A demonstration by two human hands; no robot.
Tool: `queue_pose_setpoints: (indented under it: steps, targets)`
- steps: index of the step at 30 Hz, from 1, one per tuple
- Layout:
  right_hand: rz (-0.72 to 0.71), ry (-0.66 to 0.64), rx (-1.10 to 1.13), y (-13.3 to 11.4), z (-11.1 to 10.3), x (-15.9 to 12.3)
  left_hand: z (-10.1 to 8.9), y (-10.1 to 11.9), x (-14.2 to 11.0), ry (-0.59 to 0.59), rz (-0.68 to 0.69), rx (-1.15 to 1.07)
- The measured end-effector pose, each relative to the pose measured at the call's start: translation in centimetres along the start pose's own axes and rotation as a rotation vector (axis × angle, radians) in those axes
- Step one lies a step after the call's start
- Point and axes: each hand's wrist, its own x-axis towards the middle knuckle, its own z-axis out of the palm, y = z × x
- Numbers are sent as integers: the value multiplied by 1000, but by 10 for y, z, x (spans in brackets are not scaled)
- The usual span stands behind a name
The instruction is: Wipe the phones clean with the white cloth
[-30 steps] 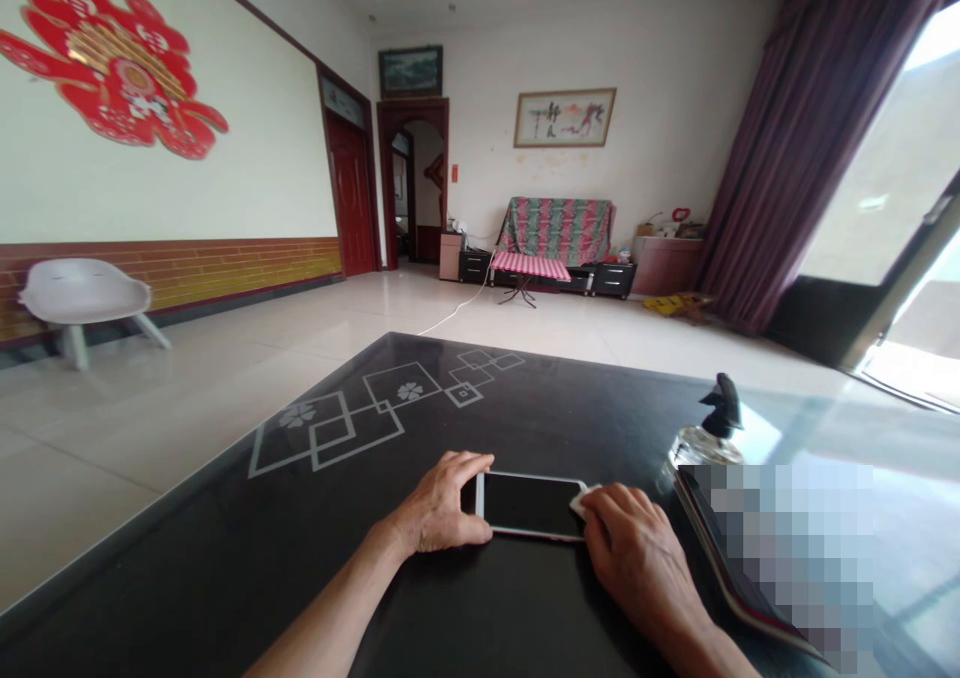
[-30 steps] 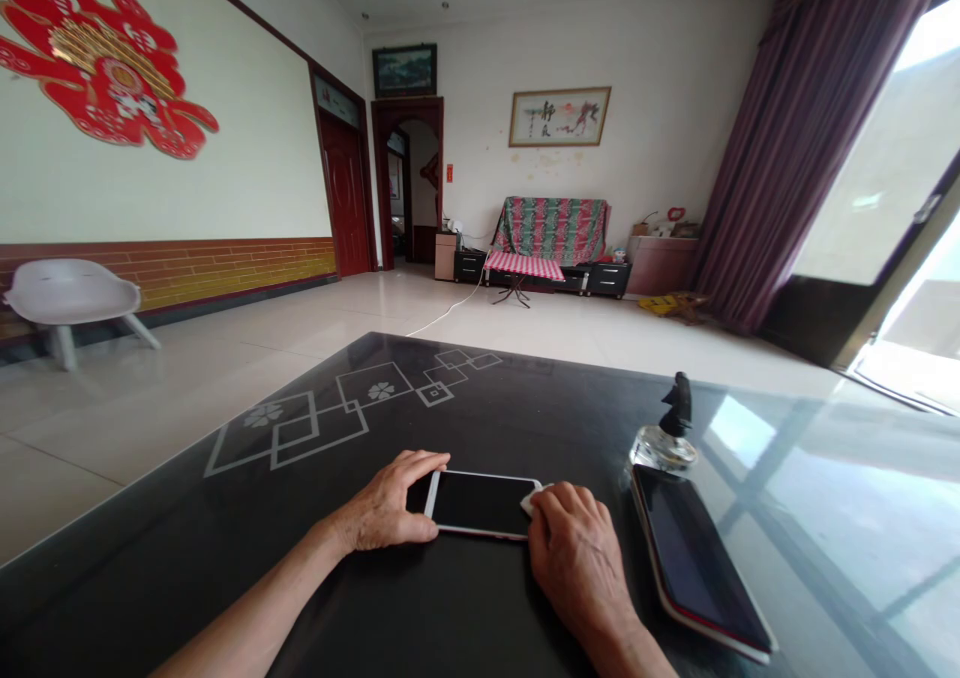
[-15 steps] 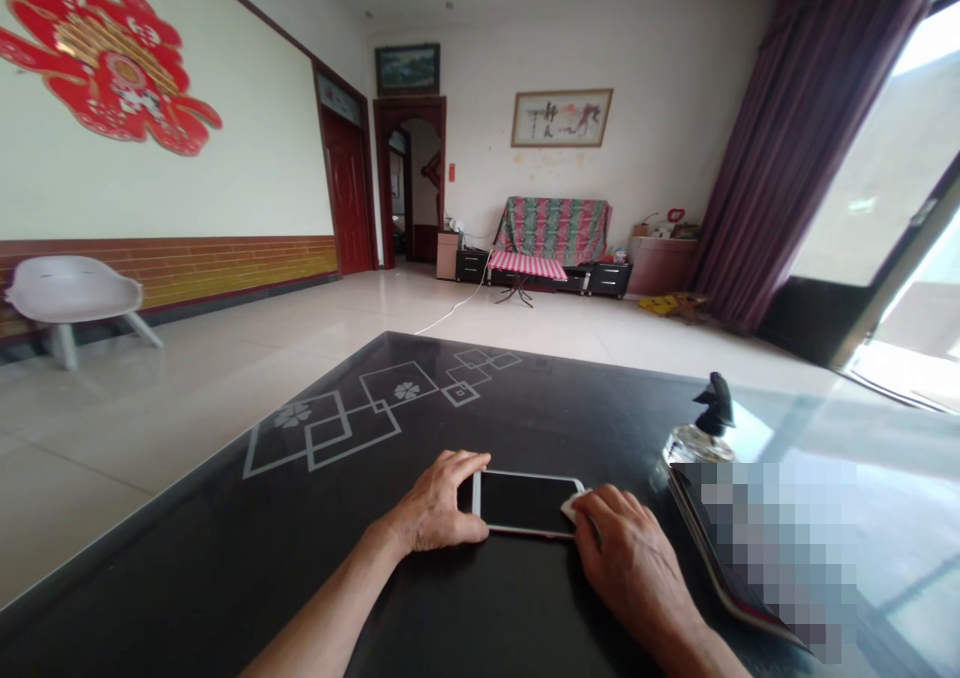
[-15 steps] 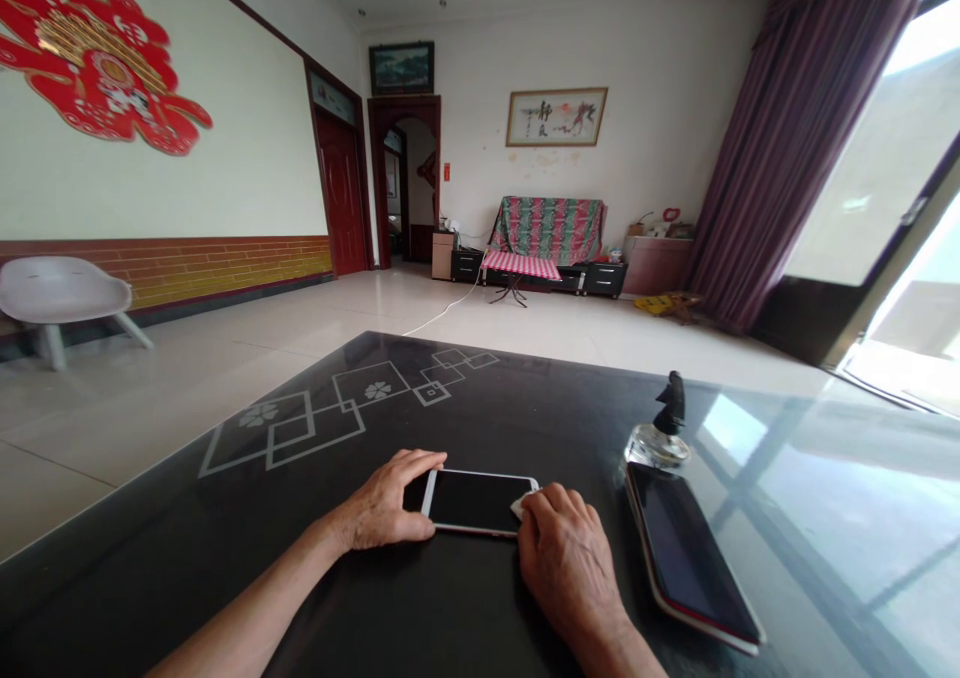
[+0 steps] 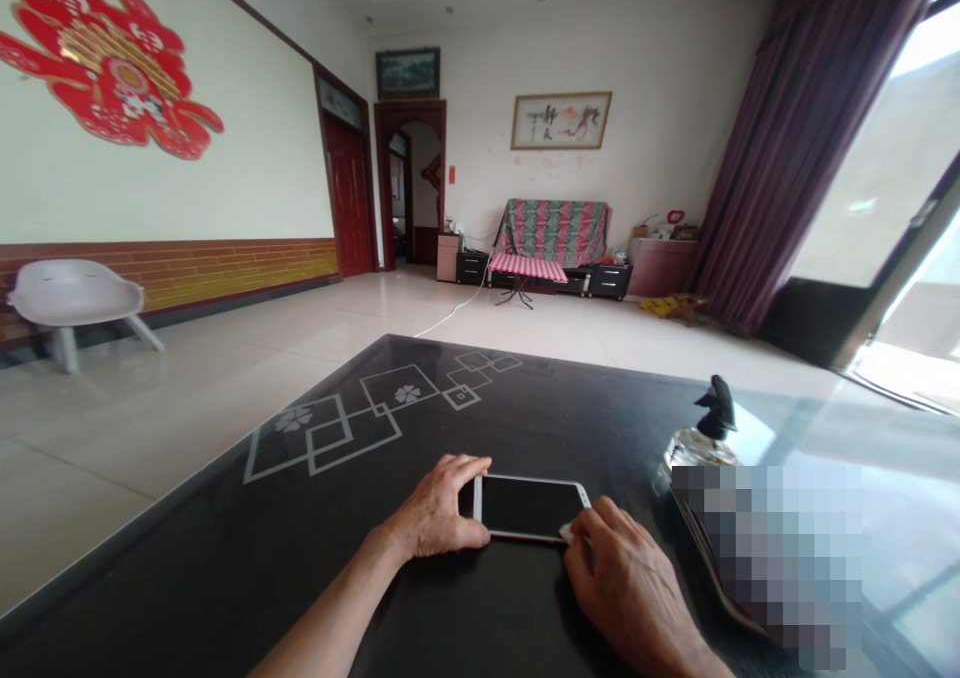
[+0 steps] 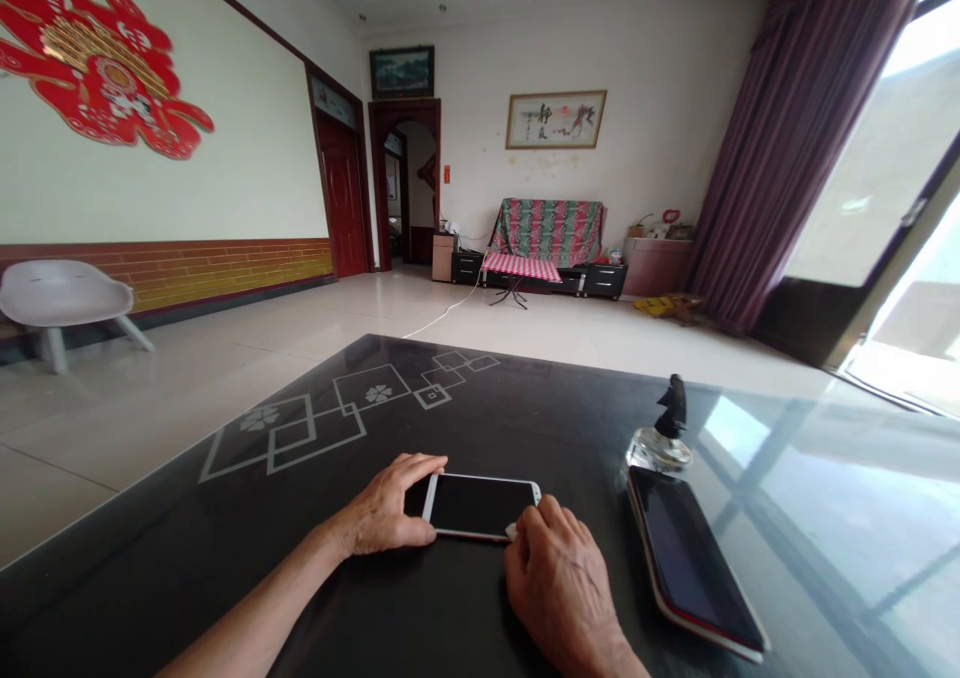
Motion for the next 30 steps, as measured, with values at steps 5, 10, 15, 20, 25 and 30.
queue_pose_setpoints:
  steps: [5, 10, 15, 20, 25, 30]
  targets:
    - [18, -7, 5, 7, 0, 3, 0, 0, 0, 1, 7, -3]
    - [24, -10, -15, 21, 3, 7, 1, -1, 0, 7, 11, 3]
    - [17, 0, -50, 20, 4, 6, 1, -2, 0, 4, 9, -4]
    - [-19, 28, -14, 8, 4, 3, 1, -3, 0, 10, 15, 0]
    - [-121, -18, 132, -15, 4, 0, 1, -3, 0, 11, 14, 18]
    - [-142, -46, 231, -13, -1, 6, 1, -1, 1, 3, 0, 18]
